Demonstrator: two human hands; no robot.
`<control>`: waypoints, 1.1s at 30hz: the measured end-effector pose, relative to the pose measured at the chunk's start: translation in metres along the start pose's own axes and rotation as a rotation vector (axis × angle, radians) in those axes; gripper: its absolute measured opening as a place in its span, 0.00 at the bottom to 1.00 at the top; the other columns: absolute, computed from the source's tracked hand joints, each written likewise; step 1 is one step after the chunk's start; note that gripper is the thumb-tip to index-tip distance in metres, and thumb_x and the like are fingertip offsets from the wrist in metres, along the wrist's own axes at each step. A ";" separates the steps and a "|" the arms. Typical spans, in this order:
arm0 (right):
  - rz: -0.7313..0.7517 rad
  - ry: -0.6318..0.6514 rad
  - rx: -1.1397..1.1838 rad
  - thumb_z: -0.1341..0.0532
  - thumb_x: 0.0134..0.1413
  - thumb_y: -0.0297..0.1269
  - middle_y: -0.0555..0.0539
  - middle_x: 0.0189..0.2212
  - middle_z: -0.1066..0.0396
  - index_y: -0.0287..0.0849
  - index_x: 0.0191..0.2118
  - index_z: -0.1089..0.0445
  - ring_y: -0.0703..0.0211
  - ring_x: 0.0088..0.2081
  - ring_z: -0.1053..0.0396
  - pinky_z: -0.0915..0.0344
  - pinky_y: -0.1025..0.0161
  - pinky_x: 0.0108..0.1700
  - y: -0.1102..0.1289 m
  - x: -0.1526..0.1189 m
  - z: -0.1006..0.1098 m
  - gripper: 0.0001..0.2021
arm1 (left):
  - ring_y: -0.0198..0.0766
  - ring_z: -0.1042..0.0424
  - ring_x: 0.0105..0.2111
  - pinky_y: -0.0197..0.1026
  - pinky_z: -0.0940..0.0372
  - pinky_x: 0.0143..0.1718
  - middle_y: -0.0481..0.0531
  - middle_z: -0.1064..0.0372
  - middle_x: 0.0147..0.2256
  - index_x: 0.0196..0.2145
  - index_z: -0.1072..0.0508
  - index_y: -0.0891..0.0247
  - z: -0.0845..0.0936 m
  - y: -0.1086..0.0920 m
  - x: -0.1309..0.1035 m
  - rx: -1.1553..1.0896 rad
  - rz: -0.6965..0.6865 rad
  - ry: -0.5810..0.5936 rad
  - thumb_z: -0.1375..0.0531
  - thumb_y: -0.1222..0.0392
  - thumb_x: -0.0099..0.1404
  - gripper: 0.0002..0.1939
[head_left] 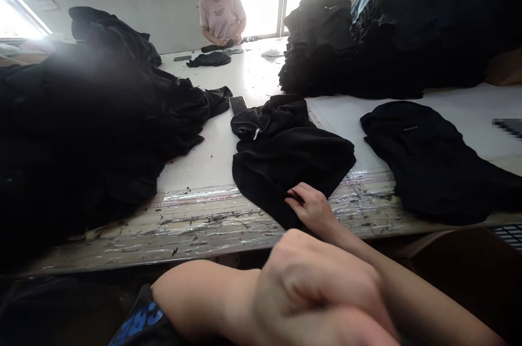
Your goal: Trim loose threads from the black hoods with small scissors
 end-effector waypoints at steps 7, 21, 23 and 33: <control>0.143 -0.075 0.064 0.42 0.56 0.29 0.48 0.29 0.33 0.45 0.37 0.31 0.59 0.28 0.33 0.34 0.63 0.29 0.027 -0.029 0.032 0.06 | 0.33 0.33 0.20 0.36 0.34 0.23 0.51 0.32 0.24 0.31 0.26 0.66 0.113 0.137 -0.023 -0.520 0.384 -0.807 0.41 0.39 0.59 0.24; -0.068 0.171 0.198 0.37 0.50 0.32 0.46 0.38 0.31 0.45 0.47 0.34 0.56 0.37 0.31 0.31 0.60 0.38 0.024 -0.039 0.031 0.16 | 0.34 0.28 0.31 0.37 0.31 0.34 0.50 0.27 0.31 0.29 0.27 0.67 0.118 0.137 -0.010 -0.449 0.249 -0.832 0.30 0.60 0.50 0.12; -0.104 0.125 0.208 0.39 0.53 0.32 0.47 0.37 0.31 0.45 0.43 0.33 0.55 0.38 0.31 0.32 0.59 0.39 0.022 -0.028 0.039 0.11 | 0.35 0.28 0.33 0.37 0.31 0.35 0.51 0.26 0.32 0.32 0.26 0.67 0.113 0.134 -0.010 -0.450 0.249 -0.812 0.31 0.62 0.51 0.11; -0.062 0.080 0.215 0.40 0.53 0.30 0.47 0.34 0.32 0.45 0.39 0.31 0.57 0.35 0.32 0.34 0.61 0.35 0.036 -0.013 0.033 0.06 | 0.33 0.29 0.30 0.35 0.33 0.33 0.49 0.26 0.29 0.32 0.25 0.65 0.104 0.133 -0.010 -0.366 0.212 -0.812 0.32 0.64 0.53 0.08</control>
Point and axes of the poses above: each hand's wrist, its own x-axis towards the middle knuckle, its own z-axis out of the back of the hand, y = z × x, the point moved 9 cm from there along x, towards the middle knuckle
